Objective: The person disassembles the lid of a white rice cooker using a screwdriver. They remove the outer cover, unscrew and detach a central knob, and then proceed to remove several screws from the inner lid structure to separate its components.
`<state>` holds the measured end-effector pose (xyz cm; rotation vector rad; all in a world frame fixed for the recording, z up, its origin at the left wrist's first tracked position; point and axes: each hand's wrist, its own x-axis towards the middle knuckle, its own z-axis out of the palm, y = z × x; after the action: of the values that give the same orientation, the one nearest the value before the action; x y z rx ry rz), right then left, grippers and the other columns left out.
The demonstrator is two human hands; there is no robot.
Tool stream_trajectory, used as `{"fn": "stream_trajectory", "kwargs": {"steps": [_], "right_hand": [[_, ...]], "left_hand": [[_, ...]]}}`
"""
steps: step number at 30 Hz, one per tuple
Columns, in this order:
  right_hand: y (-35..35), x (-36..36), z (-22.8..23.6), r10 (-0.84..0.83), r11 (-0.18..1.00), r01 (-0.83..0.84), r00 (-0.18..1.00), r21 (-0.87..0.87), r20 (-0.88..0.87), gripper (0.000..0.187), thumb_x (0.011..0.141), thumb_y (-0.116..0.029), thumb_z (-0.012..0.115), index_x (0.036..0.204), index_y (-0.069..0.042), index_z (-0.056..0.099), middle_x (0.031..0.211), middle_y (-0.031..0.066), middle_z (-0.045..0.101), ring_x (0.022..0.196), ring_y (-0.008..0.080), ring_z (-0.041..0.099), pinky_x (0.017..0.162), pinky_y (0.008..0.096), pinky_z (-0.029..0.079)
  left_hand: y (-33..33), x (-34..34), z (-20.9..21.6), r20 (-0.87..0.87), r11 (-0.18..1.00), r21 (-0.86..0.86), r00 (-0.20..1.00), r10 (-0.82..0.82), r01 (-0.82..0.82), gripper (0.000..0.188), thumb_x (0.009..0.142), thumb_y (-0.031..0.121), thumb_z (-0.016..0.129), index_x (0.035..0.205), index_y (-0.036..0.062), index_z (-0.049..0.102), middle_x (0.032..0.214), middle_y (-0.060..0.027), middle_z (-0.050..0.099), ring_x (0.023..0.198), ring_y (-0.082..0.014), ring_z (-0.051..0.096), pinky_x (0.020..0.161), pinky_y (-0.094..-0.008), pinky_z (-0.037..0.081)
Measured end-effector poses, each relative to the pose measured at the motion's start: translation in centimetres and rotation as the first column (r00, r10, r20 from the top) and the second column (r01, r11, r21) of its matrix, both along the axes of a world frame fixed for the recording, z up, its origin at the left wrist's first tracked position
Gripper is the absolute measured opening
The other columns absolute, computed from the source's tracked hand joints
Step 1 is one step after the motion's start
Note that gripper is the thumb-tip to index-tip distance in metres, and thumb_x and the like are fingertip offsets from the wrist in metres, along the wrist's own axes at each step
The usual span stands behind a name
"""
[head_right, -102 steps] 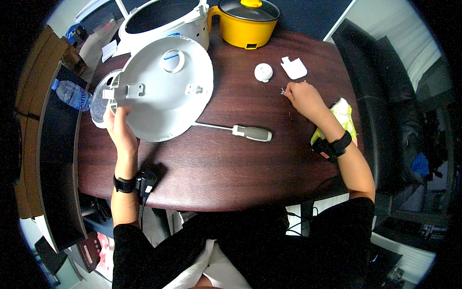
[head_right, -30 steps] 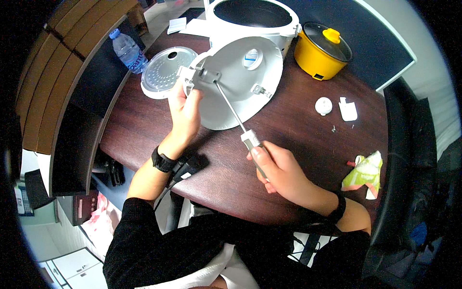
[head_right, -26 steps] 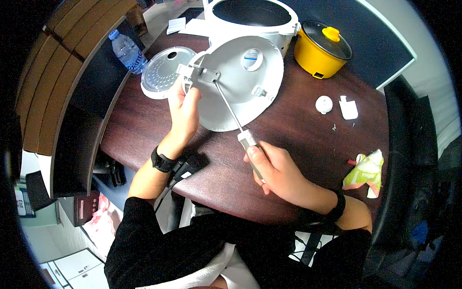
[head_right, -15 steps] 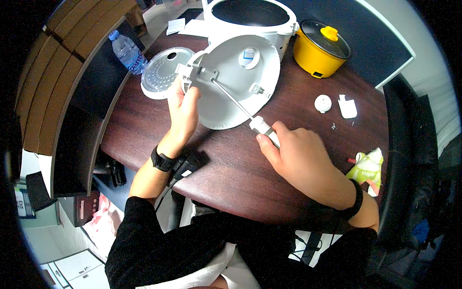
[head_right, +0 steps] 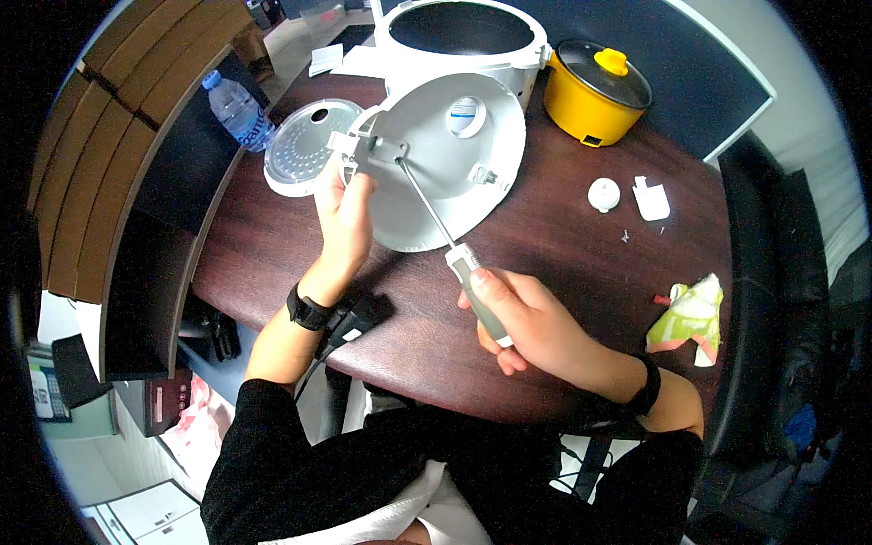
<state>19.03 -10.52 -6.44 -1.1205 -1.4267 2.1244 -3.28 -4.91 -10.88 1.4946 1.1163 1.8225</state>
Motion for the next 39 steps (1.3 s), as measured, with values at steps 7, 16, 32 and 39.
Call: {"fn": "stream_trajectory", "kwargs": {"steps": [7, 16, 32, 39], "right_hand": [[1.7, 0.5, -0.8, -0.203, 0.614, -0.257, 0.862, 0.746, 0.464, 0.029, 0.091, -0.029, 0.05, 0.076, -0.004, 0.051, 0.05, 0.0113, 0.053, 0.041, 0.0238, 0.055, 0.043, 0.035, 0.044], [4.0, 1.2, 4.9, -0.65, -0.058, -0.719, 0.554, 0.693, 0.52, 0.025, 0.082, -0.032, 0.062, 0.077, -0.01, 0.052, 0.05, 0.0065, 0.056, 0.044, 0.0232, 0.058, 0.042, 0.0353, 0.043], [2.1, 0.1, 0.0, 0.042, 0.935, -0.133, 0.962, 0.33, 0.269, 0.036, 0.095, -0.031, 0.042, 0.077, -0.001, 0.053, 0.052, 0.0114, 0.052, 0.038, 0.0215, 0.048, 0.041, 0.0315, 0.04], [2.7, 0.1, 2.9, -0.516, 0.257, -0.622, 0.559, 0.74, 0.649, 0.03, 0.085, -0.032, 0.058, 0.071, -0.006, 0.056, 0.054, 0.0171, 0.057, 0.05, 0.0325, 0.059, 0.049, 0.0435, 0.046]], "left_hand": [[0.1, -0.3, 0.0, -0.035, 1.0, 0.008, 0.999, 0.019, -0.018, 0.022, 0.078, 0.004, 0.043, 0.095, -0.0022, 0.056, 0.073, 0.0038, 0.048, 0.064, -0.0049, 0.041, 0.058, -0.0201, 0.034], [0.1, -0.5, -0.2, -0.076, 0.999, 0.004, 0.996, 0.043, -0.043, 0.021, 0.078, 0.003, 0.043, 0.093, -0.0027, 0.055, 0.072, 0.0025, 0.048, 0.063, -0.0055, 0.04, 0.057, -0.0206, 0.034], [0.0, -0.2, 0.2, -0.009, 0.999, -0.021, 1.0, 0.025, -0.025, 0.036, 0.074, 0.0, 0.041, 0.105, -0.006, 0.057, 0.078, -0.0023, 0.057, 0.069, -0.0076, 0.048, 0.062, -0.0229, 0.041], [0.0, -0.6, -0.1, -0.033, 0.999, -0.037, 0.999, 0.038, -0.039, 0.035, 0.074, 0.0, 0.041, 0.104, -0.0061, 0.057, 0.078, -0.0022, 0.057, 0.069, -0.0073, 0.048, 0.062, -0.0228, 0.041]]}}
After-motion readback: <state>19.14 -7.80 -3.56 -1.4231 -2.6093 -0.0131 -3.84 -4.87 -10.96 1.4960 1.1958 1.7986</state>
